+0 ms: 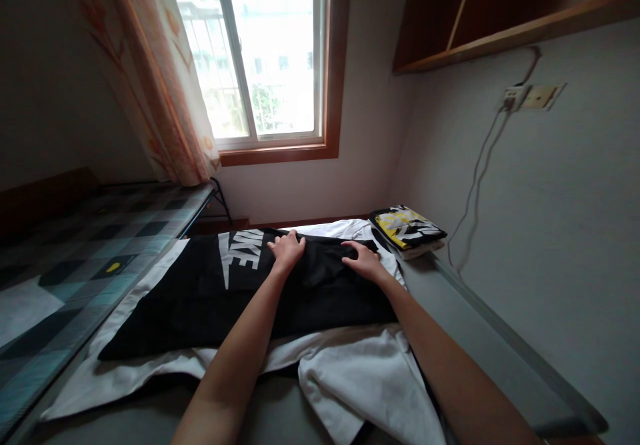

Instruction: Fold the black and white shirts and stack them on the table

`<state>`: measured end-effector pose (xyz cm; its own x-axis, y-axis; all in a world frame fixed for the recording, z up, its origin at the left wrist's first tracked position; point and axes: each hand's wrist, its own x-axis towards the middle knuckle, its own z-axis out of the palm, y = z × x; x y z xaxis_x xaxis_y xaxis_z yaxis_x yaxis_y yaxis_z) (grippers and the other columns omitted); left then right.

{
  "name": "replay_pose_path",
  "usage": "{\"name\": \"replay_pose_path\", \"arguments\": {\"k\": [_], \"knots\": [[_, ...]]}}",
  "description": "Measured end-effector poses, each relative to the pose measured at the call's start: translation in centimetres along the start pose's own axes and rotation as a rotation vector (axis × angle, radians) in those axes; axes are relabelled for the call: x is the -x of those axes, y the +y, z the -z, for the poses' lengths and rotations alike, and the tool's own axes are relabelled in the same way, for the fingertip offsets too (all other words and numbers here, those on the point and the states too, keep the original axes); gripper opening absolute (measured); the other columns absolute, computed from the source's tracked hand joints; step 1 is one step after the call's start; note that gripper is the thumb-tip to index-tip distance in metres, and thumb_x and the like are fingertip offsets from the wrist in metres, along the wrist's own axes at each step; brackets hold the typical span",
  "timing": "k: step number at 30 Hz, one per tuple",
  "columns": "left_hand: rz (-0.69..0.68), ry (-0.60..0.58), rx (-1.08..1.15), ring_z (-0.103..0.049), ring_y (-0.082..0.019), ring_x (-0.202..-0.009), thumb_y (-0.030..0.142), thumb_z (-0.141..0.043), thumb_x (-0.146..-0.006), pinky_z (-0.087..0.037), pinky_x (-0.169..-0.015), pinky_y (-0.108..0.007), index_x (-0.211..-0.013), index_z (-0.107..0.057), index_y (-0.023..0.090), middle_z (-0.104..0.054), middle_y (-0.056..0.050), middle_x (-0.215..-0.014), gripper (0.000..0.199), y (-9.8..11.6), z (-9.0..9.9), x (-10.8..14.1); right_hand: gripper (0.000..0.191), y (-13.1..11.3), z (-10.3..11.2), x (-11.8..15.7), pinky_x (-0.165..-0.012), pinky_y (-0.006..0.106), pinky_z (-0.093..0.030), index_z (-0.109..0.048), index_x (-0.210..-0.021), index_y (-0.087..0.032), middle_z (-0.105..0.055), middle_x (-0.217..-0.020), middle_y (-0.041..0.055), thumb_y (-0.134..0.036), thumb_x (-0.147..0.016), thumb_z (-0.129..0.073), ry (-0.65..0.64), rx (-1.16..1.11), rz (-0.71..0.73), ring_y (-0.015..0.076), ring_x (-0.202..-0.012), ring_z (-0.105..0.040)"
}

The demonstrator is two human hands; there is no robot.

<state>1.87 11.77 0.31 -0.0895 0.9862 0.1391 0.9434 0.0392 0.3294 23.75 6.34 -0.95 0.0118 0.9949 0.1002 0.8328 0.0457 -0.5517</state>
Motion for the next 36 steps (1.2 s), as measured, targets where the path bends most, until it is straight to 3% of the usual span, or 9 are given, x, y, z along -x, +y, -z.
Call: {"name": "replay_pose_path", "arguments": {"k": [4,9,15,18,21,29,36], "knots": [[0.046,-0.034,0.176,-0.056,-0.037,-0.115,0.047,-0.048,-0.086,-0.032,-0.097,-0.057,-0.121,-0.063,0.025,-0.07,-0.014,-0.113,0.044,-1.0,-0.3,-0.5,0.04,0.3,0.1,-0.2,-0.1,0.045,-0.041,-0.067,-0.113,-0.027,-0.07,-0.116,0.0036,-0.019,-0.075,-0.057,0.038,-0.056,0.046,0.027,-0.111,-0.062],[0.071,-0.095,0.354,-0.056,-0.033,-0.118,0.035,-0.056,-0.081,-0.035,-0.098,-0.053,-0.121,-0.064,0.033,-0.07,-0.006,-0.117,0.04,-1.8,-0.6,-1.4,0.034,1.3,-0.3,-0.9,-0.1,0.04,-0.042,-0.068,-0.105,-0.024,-0.068,-0.118,0.004,-0.014,-0.077,-0.051,0.129,-0.102,0.071,0.0231,-0.113,-0.06],[0.042,-0.091,0.437,-0.063,-0.027,-0.107,0.025,-0.06,-0.078,-0.035,-0.101,-0.05,-0.107,-0.072,0.028,-0.074,-0.005,-0.106,0.032,-2.0,-1.3,-1.9,0.032,2.2,0.1,-2.2,-0.093,0.035,-0.047,-0.07,-0.099,-0.019,-0.071,-0.105,0.0068,-0.013,-0.075,-0.05,0.212,-0.158,0.16,0.0206,-0.099,-0.064],[0.004,-0.068,0.489,-0.063,-0.025,-0.107,0.026,-0.061,-0.079,-0.04,-0.098,-0.043,-0.115,-0.069,0.025,-0.072,-0.006,-0.112,0.037,-1.9,-1.5,-2.1,0.029,2.3,0.7,-3.4,-0.091,0.035,-0.048,-0.073,-0.087,-0.02,-0.071,-0.095,0.0052,-0.012,-0.074,-0.049,0.204,-0.114,0.155,0.0209,-0.094,-0.064],[-0.038,-0.045,0.529,-0.061,-0.023,-0.111,0.027,-0.062,-0.081,-0.044,-0.096,-0.036,-0.13,-0.06,0.024,-0.064,-0.006,-0.128,0.049,-1.6,-1.8,-2.2,0.031,2.3,1.1,-4.9,-0.095,0.036,-0.046,-0.075,-0.086,-0.02,-0.071,-0.097,0.006,-0.012,-0.074,-0.047,0.216,-0.073,0.124,0.0212,-0.097,-0.064],[-0.156,0.016,0.322,-0.041,-0.027,-0.134,0.026,-0.059,-0.085,-0.034,-0.106,-0.045,-0.146,-0.038,0.026,-0.041,-0.01,-0.151,0.065,-1.4,-3.1,-1.5,0.042,2.8,-0.9,-7.2,-0.104,0.035,-0.041,-0.066,-0.119,-0.012,-0.062,-0.123,0.0144,-0.017,-0.081,-0.049,0.199,0.002,0.034,0.0231,-0.117,-0.056],[-0.293,0.149,0.151,-0.049,-0.026,-0.12,0.029,-0.052,-0.091,-0.033,-0.102,-0.044,-0.109,-0.07,0.026,-0.056,-0.009,-0.13,0.025,-0.4,-2.6,0.0,0.038,2.2,-1.8,-5.5,-0.102,0.046,-0.038,-0.067,-0.119,-0.017,-0.05,-0.136,0.016,-0.025,-0.085,-0.053,0.293,0.247,-0.021,0.033,-0.123,-0.046]]}}
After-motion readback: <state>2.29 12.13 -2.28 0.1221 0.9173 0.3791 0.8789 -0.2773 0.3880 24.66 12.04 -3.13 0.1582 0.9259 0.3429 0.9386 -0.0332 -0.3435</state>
